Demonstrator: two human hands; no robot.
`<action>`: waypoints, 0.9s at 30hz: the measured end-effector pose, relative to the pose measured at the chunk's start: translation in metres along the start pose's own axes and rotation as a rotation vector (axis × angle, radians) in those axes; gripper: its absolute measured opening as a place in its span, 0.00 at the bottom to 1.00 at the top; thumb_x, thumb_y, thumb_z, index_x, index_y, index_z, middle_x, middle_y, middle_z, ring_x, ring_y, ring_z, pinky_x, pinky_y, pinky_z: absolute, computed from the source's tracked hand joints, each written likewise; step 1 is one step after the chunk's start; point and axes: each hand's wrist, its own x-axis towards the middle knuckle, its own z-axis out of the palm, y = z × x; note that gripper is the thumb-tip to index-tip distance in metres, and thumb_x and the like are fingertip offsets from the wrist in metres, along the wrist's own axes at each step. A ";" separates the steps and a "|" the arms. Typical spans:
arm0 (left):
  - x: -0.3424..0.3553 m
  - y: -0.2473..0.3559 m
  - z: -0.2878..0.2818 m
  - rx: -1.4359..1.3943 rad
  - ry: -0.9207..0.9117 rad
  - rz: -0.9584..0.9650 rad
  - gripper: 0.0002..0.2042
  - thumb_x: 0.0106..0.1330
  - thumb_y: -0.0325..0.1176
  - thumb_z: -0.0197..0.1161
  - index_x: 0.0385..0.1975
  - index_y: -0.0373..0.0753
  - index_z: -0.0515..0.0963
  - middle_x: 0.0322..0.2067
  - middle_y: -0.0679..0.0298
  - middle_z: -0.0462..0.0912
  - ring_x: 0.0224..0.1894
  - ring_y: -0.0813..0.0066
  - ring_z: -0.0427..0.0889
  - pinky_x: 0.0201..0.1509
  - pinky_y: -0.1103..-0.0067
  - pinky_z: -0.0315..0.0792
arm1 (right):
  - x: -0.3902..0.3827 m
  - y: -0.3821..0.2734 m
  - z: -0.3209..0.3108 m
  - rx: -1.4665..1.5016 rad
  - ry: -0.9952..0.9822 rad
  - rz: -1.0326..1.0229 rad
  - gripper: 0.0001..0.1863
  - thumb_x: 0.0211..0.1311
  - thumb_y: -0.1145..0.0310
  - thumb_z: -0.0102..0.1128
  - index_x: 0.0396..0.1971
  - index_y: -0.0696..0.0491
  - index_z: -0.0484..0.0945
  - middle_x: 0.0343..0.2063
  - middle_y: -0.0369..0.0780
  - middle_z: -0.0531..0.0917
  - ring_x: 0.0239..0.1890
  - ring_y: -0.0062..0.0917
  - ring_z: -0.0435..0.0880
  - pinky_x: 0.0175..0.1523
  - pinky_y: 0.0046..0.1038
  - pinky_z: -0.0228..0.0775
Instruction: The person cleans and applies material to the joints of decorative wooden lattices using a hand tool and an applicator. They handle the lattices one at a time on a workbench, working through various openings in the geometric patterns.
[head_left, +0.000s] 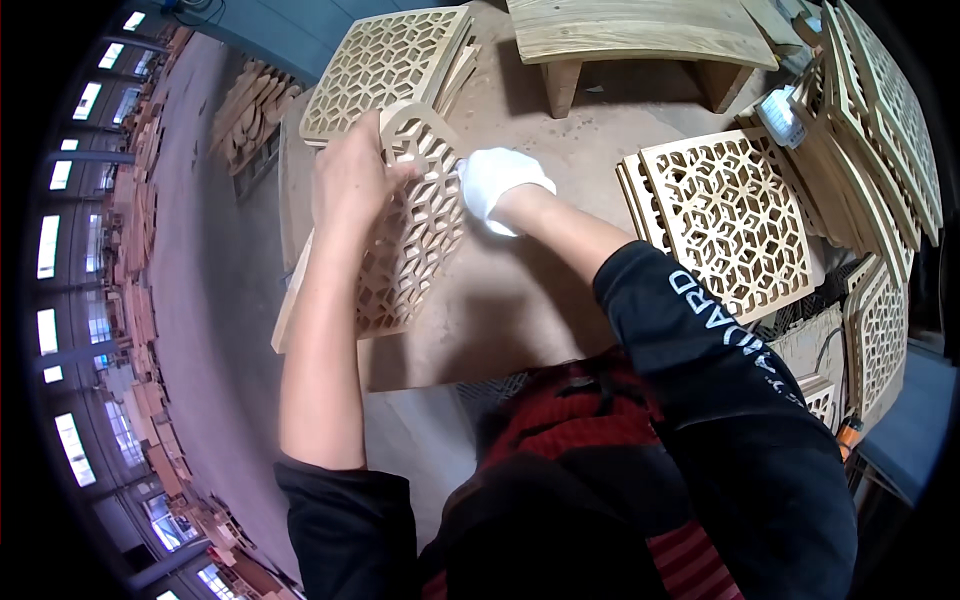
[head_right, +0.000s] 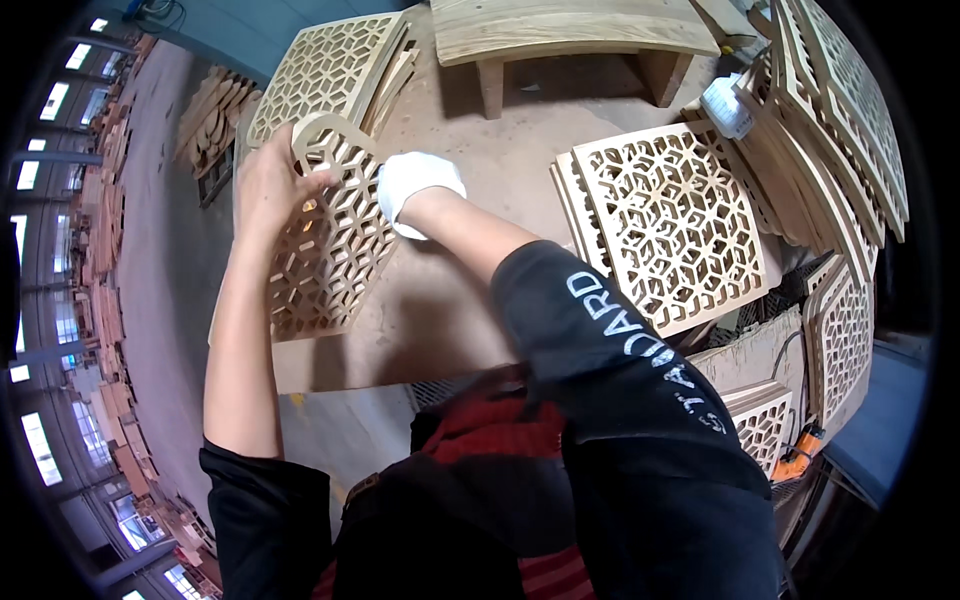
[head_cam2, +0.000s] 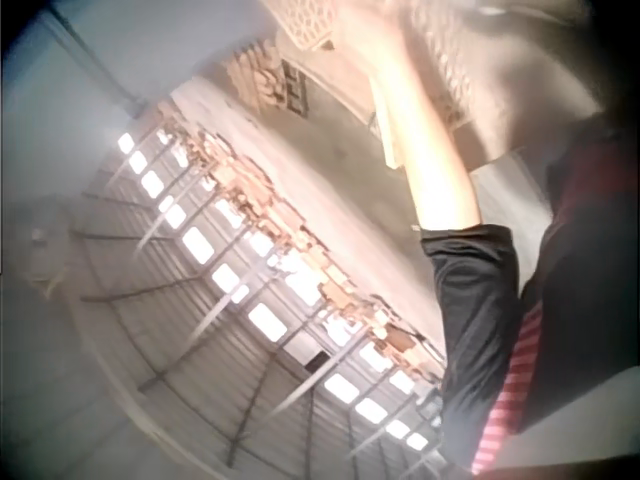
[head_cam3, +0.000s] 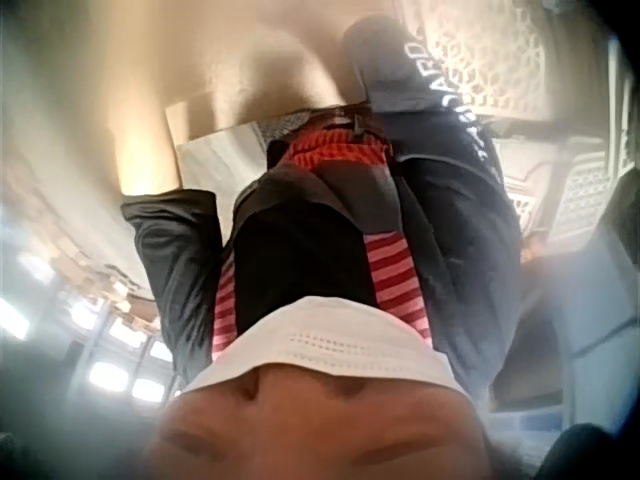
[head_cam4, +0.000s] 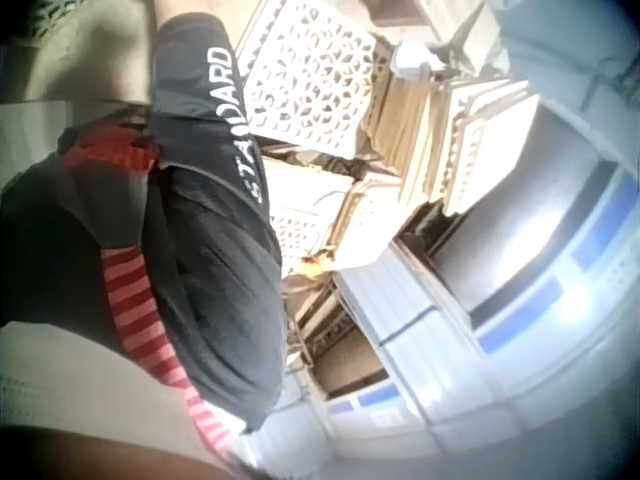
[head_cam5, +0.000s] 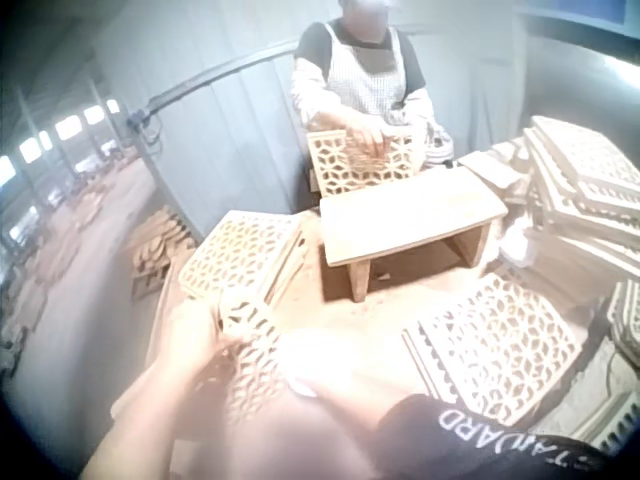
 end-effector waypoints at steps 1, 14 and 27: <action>-0.001 -0.003 0.001 -0.007 0.004 -0.015 0.27 0.45 0.36 0.80 0.45 0.38 0.77 0.37 0.51 0.86 0.44 0.50 0.84 0.47 0.62 0.74 | -0.005 -0.004 -0.001 -0.011 -0.008 -0.009 0.20 0.72 0.60 0.43 0.48 0.54 0.82 0.43 0.52 0.85 0.45 0.47 0.85 0.50 0.44 0.76; 0.002 -0.006 -0.002 0.004 -0.005 -0.058 0.25 0.48 0.38 0.79 0.44 0.36 0.76 0.36 0.48 0.85 0.45 0.49 0.83 0.50 0.61 0.74 | -0.019 -0.006 0.007 -0.026 0.109 0.062 0.16 0.65 0.66 0.49 0.37 0.58 0.85 0.37 0.52 0.86 0.41 0.45 0.87 0.48 0.40 0.78; 0.000 -0.015 0.002 0.005 -0.002 -0.033 0.26 0.46 0.39 0.80 0.42 0.36 0.74 0.39 0.49 0.84 0.47 0.50 0.82 0.53 0.61 0.73 | -0.023 -0.010 0.011 -0.103 0.188 0.121 0.16 0.67 0.64 0.48 0.36 0.56 0.86 0.35 0.50 0.87 0.39 0.43 0.87 0.46 0.41 0.78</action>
